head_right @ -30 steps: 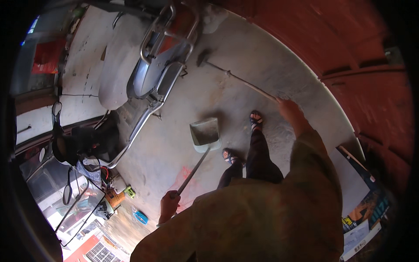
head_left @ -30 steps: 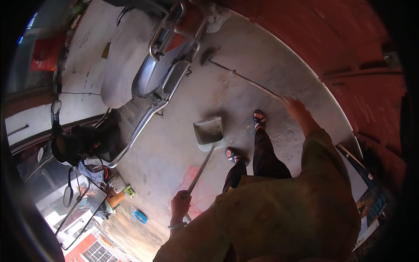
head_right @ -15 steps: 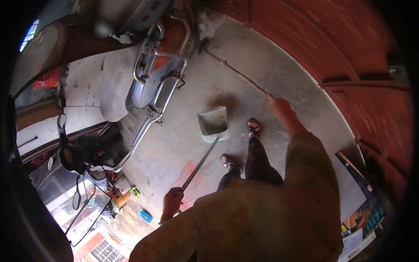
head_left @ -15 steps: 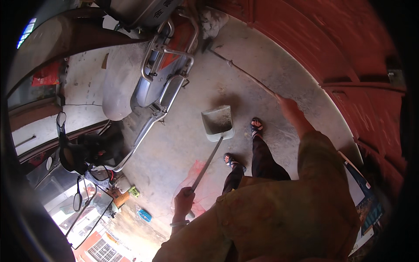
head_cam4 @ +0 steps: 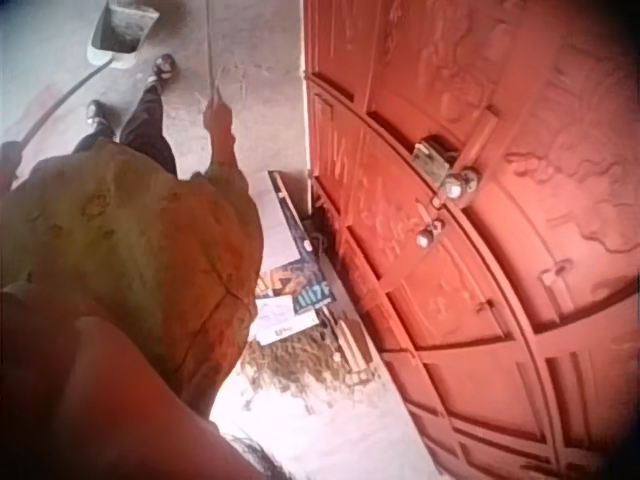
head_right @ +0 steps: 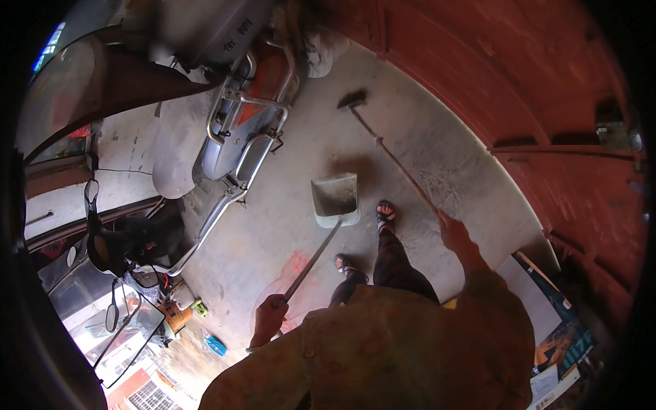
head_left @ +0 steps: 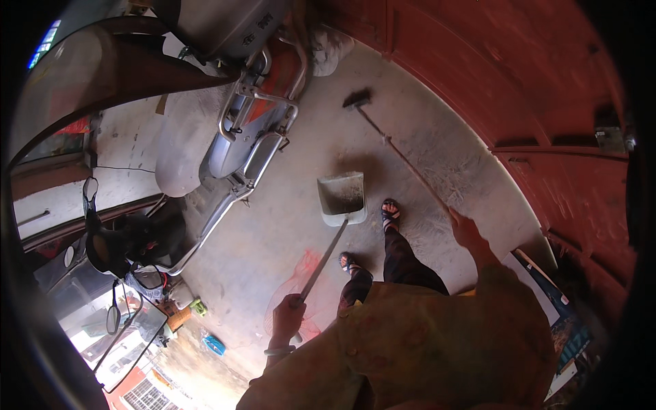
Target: The person sweeps debris on a concrete floor using a broom and dustpan, gathering material into the dustpan and moving around a cluttered area with a parked scooter and various items.
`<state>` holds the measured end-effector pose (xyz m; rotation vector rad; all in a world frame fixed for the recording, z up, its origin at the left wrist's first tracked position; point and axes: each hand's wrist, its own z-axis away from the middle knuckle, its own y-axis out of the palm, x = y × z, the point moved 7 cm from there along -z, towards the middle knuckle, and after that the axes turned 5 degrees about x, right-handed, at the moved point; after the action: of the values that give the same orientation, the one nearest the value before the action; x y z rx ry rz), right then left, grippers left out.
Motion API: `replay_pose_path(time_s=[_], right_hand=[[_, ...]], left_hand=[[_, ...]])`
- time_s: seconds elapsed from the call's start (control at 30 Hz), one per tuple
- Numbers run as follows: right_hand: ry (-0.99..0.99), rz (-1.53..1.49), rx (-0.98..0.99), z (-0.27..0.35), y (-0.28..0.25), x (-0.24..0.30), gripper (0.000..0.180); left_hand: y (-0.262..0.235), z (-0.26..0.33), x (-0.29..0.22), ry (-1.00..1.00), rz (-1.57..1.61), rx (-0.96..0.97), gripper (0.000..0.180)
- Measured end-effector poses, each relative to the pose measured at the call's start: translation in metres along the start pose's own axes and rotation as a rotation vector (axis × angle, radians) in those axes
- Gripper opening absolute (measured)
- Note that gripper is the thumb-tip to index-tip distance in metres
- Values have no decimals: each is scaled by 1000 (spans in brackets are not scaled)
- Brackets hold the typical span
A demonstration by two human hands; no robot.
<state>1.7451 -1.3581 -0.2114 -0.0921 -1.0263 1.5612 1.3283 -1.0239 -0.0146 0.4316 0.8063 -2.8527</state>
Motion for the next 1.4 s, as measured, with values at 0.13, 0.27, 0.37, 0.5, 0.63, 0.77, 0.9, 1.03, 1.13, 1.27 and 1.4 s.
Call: replay_pose_path(time_s=[0.13, 0.27, 0.37, 0.5, 0.63, 0.77, 0.9, 1.03, 1.13, 1.27, 1.4], right_hand=[[108, -198, 26, 52, -16, 17, 38], [-13, 6, -132, -24, -25, 24, 38], [-41, 148, -217, -131, -51, 39, 38], [104, 38, -18, -204, -65, 74, 40], [90, 59, -24, -162, -46, 31, 44], [-53, 149, -12, -54, 4, 1, 43], [342, -401, 274, 71, -27, 72, 40], [394, -501, 227, 113, -23, 72, 40], [315, -448, 71, 86, -27, 70, 39], [61, -137, -150, -39, -22, 29, 36], [162, -319, -108, -63, -22, 46, 37]], left_hand=[[-2, 1, -7, 6, -38, -6, 30], [-4, 2, -13, -28, -27, 4, 30], [0, 1, -14, -67, -61, 4, 30], [3, 5, -3, -83, -71, -34, 28], [7, -5, 9, -45, -74, -29, 27], [-6, -3, 12, -52, -48, -16, 28], [-10, 0, 13, -16, -87, -19, 28], [-15, 2, 15, -11, -159, -5, 28], [-14, -1, 26, 10, -94, -5, 28], [-14, -1, 33, 16, -95, -11, 29], [-17, 5, 30, 42, -117, -14, 29]])
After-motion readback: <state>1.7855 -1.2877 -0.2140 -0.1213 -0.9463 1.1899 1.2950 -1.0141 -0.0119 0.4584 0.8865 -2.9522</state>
